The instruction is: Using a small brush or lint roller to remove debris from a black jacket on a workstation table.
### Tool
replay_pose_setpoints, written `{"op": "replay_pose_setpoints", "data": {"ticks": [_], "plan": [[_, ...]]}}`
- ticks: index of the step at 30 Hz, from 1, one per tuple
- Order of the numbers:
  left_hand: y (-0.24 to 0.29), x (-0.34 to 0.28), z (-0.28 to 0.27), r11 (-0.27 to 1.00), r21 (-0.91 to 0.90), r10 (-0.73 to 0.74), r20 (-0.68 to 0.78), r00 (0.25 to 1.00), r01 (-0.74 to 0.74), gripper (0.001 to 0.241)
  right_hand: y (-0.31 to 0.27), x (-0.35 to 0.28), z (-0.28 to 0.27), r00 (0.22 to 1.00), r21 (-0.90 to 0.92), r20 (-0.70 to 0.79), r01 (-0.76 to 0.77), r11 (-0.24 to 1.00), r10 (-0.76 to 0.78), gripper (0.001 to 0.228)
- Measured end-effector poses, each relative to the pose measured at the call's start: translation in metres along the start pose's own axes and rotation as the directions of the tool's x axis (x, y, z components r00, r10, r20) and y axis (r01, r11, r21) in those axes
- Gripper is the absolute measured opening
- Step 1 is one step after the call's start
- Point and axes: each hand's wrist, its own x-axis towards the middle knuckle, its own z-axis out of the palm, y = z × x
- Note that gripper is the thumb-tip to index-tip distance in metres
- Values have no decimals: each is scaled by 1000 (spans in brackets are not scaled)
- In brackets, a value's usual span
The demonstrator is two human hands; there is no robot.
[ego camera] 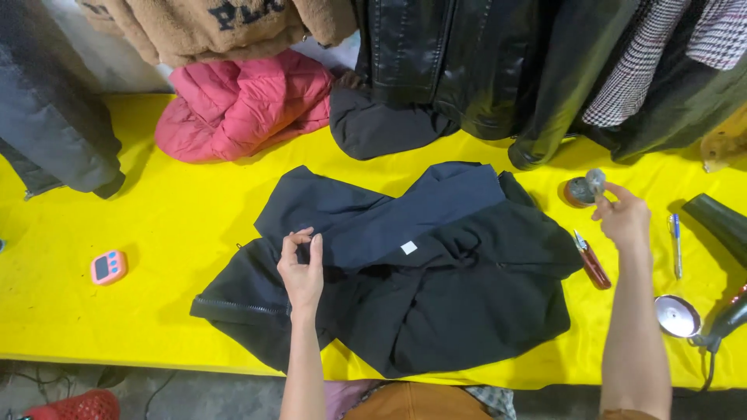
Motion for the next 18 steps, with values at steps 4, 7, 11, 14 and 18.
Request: {"op": "replay_pose_setpoints", "data": {"ticks": [4, 7, 11, 14, 18], "plan": [[-5, -1, 3, 1000, 12, 16, -27, 1000, -16, 16, 5, 22, -1, 984, -75, 72, -159, 984, 165, 35], [-10, 3, 6, 1000, 5, 5, -36, 999, -4, 17, 18, 40, 10, 972, -132, 119, -185, 974, 200, 37], [-35, 6, 13, 995, 39, -86, -38, 996, 87, 20, 9, 38, 7, 974, -134, 89, -195, 972, 207, 36], [-65, 8, 25, 980, 59, -186, -34, 982, 188, 28, 43, 67, 17, 989, -316, 87, -86, 945, 118, 36], [-71, 11, 29, 983, 54, -177, -20, 984, 178, 30, 47, 71, 19, 981, -338, 110, -116, 934, 162, 35]]}}
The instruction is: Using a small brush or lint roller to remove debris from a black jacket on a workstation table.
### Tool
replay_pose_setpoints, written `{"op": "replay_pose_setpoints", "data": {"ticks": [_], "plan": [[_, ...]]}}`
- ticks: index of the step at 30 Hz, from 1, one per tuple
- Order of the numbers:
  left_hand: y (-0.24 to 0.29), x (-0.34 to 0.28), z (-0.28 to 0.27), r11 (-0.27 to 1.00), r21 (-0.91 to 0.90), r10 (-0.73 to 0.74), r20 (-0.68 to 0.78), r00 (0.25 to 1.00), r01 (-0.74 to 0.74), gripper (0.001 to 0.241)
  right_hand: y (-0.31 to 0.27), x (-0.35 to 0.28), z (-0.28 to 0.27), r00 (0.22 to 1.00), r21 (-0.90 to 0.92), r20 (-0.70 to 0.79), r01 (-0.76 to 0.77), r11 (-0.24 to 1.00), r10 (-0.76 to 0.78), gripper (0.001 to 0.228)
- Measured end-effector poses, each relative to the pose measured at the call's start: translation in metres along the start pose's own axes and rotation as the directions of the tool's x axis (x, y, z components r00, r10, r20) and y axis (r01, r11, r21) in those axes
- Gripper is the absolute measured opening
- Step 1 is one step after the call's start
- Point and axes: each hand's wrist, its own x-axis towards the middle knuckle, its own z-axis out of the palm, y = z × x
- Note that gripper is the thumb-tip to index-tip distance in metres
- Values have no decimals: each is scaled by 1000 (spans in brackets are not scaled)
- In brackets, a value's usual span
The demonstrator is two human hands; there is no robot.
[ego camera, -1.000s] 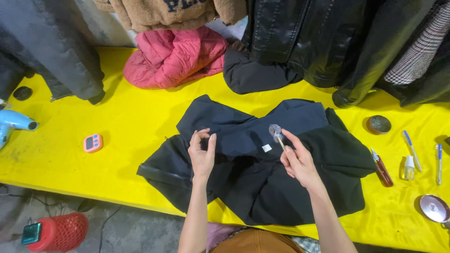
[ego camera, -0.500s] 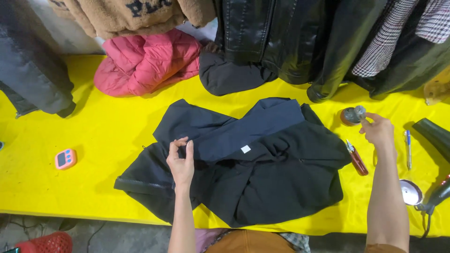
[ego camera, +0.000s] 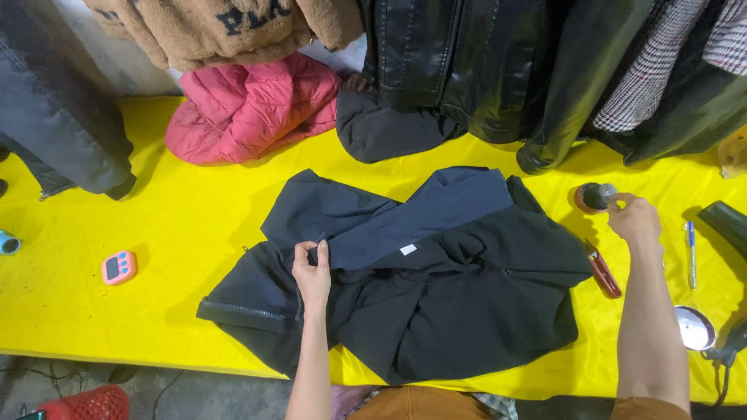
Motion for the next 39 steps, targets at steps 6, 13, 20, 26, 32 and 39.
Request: {"op": "replay_pose_setpoints", "data": {"ticks": [6, 13, 20, 26, 32, 39], "plan": [[-4, -2, 1, 1000, 14, 2, 11, 1000, -2, 28, 7, 5, 13, 998, -81, -34, 54, 995, -57, 38], [-5, -3, 3, 999, 30, -19, 24, 1000, 18, 29, 7, 0, 18, 996, 36, -39, 83, 996, -82, 34], [-5, -2, 5, 999, 40, 5, 12, 1000, -5, 29, 7, 3, 19, 987, 126, -108, 132, 983, -119, 31], [-13, -1, 7, 997, 30, 75, -5, 997, -75, 30, 3, -3, 16, 979, -51, -183, 85, 995, -93, 31], [-22, -1, 9, 987, 4, 158, -50, 986, -158, 25, -57, -99, -5, 887, 196, -226, 447, 873, -403, 34], [46, -13, -15, 855, -87, 497, -141, 856, -511, 17, -132, -216, 69, 619, 489, -96, 711, 505, -779, 40]]}}
